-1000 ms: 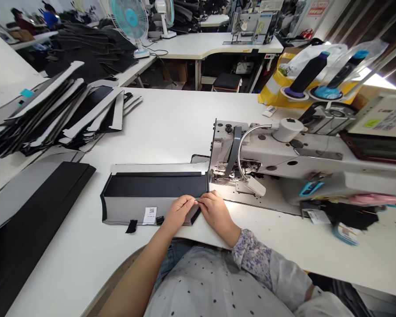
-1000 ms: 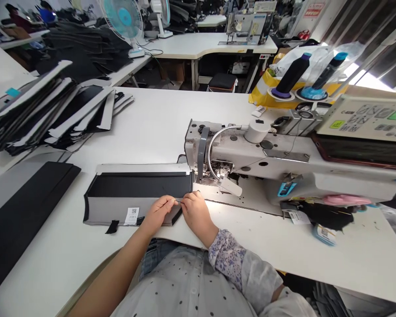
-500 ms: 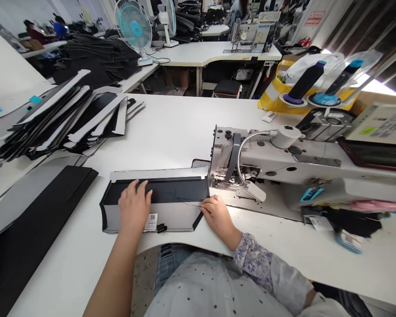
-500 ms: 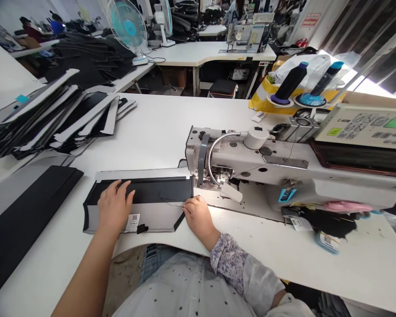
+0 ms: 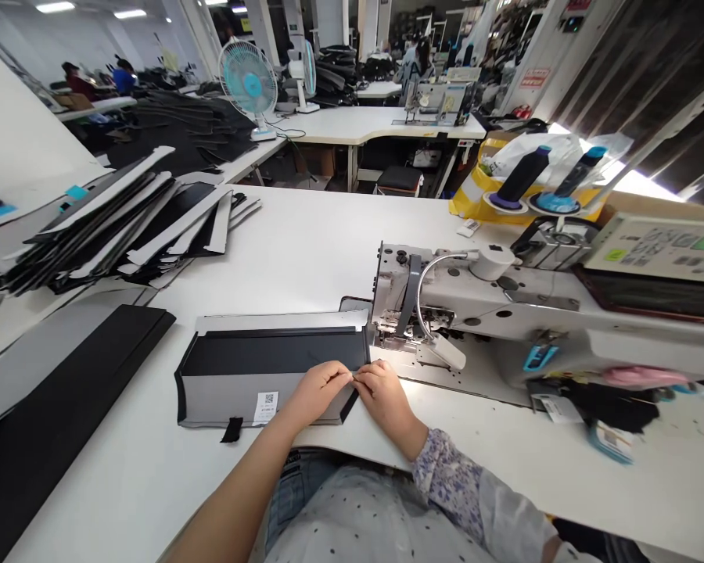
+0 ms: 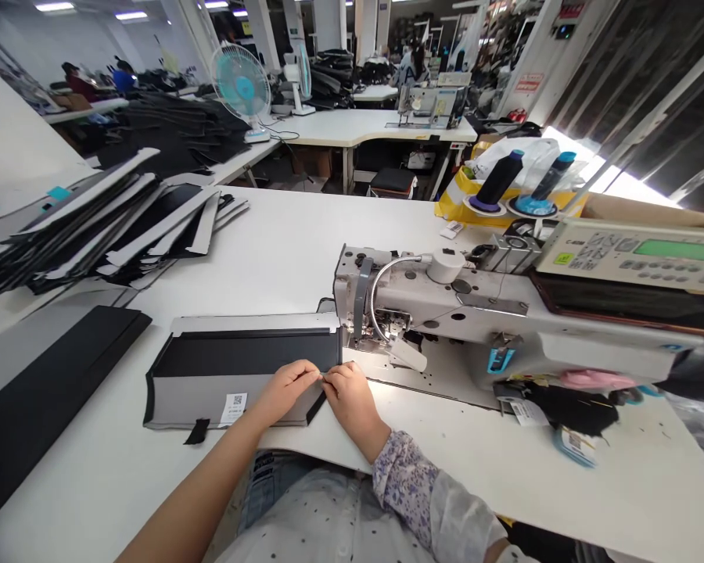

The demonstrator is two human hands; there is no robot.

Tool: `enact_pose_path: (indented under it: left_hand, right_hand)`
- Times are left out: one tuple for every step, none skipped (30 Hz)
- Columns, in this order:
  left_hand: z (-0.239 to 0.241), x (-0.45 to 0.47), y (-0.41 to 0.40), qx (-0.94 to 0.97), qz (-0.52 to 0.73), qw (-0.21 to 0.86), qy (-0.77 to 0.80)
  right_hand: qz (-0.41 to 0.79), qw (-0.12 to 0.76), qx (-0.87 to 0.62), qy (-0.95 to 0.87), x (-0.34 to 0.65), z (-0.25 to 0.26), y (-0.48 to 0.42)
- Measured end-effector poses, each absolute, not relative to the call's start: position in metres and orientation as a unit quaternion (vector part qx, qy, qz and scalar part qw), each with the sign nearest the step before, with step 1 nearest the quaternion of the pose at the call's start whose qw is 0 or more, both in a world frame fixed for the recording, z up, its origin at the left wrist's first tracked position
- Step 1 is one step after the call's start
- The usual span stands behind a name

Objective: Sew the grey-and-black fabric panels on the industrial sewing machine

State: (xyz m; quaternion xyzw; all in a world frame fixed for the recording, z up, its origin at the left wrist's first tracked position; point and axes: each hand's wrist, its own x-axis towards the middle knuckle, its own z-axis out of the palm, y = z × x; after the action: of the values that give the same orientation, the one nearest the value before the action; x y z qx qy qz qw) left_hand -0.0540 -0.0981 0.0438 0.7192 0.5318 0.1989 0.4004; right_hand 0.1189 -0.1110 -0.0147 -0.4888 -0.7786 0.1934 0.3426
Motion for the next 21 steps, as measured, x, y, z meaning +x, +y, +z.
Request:
enact_pose_path:
  left_hand:
    - [0.042,-0.052,-0.096,0.7,0.239,0.422,0.524]
    - [0.04,-0.049,-0.094,0.683,0.274,0.436,0.518]
    - [0.037,-0.046,-0.093,0.671,0.301,0.443,0.513]
    - [0.034,-0.043,-0.092,0.663,0.32,0.443,0.511]
    - [0.031,-0.04,-0.091,0.66,0.331,0.439,0.512]
    - [0.028,-0.038,-0.091,0.66,0.335,0.433,0.514]
    - [0.026,-0.037,-0.09,0.66,0.338,0.427,0.518]
    - [0.024,-0.036,-0.09,0.66,0.339,0.421,0.521]
    - [0.022,-0.036,-0.09,0.66,0.341,0.418,0.523]
    - [0.021,-0.036,-0.09,0.66,0.343,0.415,0.523]
    - [0.021,-0.035,-0.09,0.661,0.343,0.413,0.523]
    - [0.021,-0.035,-0.089,0.664,0.341,0.411,0.524]
    - [0.022,-0.034,-0.089,0.665,0.337,0.408,0.527]
    - [0.022,-0.033,-0.089,0.666,0.331,0.403,0.534]
    - [0.023,-0.032,-0.089,0.667,0.323,0.396,0.542]
    - [0.023,-0.03,-0.088,0.669,0.315,0.385,0.552]
    - [0.023,-0.029,-0.088,0.674,0.307,0.372,0.56]
    - [0.023,-0.027,-0.089,0.681,0.297,0.359,0.565]
    - [0.023,-0.026,-0.089,0.689,0.288,0.346,0.568]
    - [0.022,-0.024,-0.089,0.698,0.278,0.337,0.568]
    - [0.022,-0.023,-0.09,0.705,0.269,0.33,0.567]
  right_hand:
    - [0.189,0.338,-0.494,-0.779,0.119,-0.015,-0.11]
    - [0.186,0.333,-0.501,-0.777,0.119,-0.015,-0.11]
    - [0.184,0.327,-0.512,-0.773,0.121,-0.014,-0.11]
    - [0.181,0.318,-0.52,-0.772,0.124,-0.013,-0.109]
    - [0.171,0.304,-0.521,-0.779,0.127,-0.012,-0.109]
    - [0.153,0.282,-0.51,-0.798,0.131,-0.009,-0.108]
    - [0.124,0.251,-0.488,-0.827,0.135,-0.005,-0.108]
    - [0.087,0.212,-0.461,-0.857,0.139,-0.001,-0.107]
    - [0.047,0.168,-0.434,-0.884,0.141,0.005,-0.105]
    - [0.01,0.124,-0.415,-0.901,0.143,0.012,-0.104]
    - [-0.019,0.084,-0.405,-0.91,0.143,0.019,-0.102]
    - [-0.04,0.051,-0.399,-0.915,0.143,0.025,-0.1]
    - [-0.054,0.025,-0.392,-0.918,0.142,0.032,-0.098]
    - [-0.063,0.005,-0.382,-0.922,0.14,0.037,-0.096]
    - [-0.069,-0.01,-0.368,-0.927,0.138,0.042,-0.096]
    - [-0.074,-0.019,-0.353,-0.933,0.137,0.045,-0.095]
    - [-0.077,-0.022,-0.339,-0.937,0.136,0.047,-0.095]
    - [-0.078,-0.022,-0.324,-0.943,0.136,0.049,-0.096]
    - [-0.075,-0.019,-0.307,-0.949,0.137,0.049,-0.096]
    - [-0.067,-0.018,-0.289,-0.955,0.139,0.049,-0.097]
    - [-0.056,-0.021,-0.275,-0.96,0.141,0.049,-0.097]
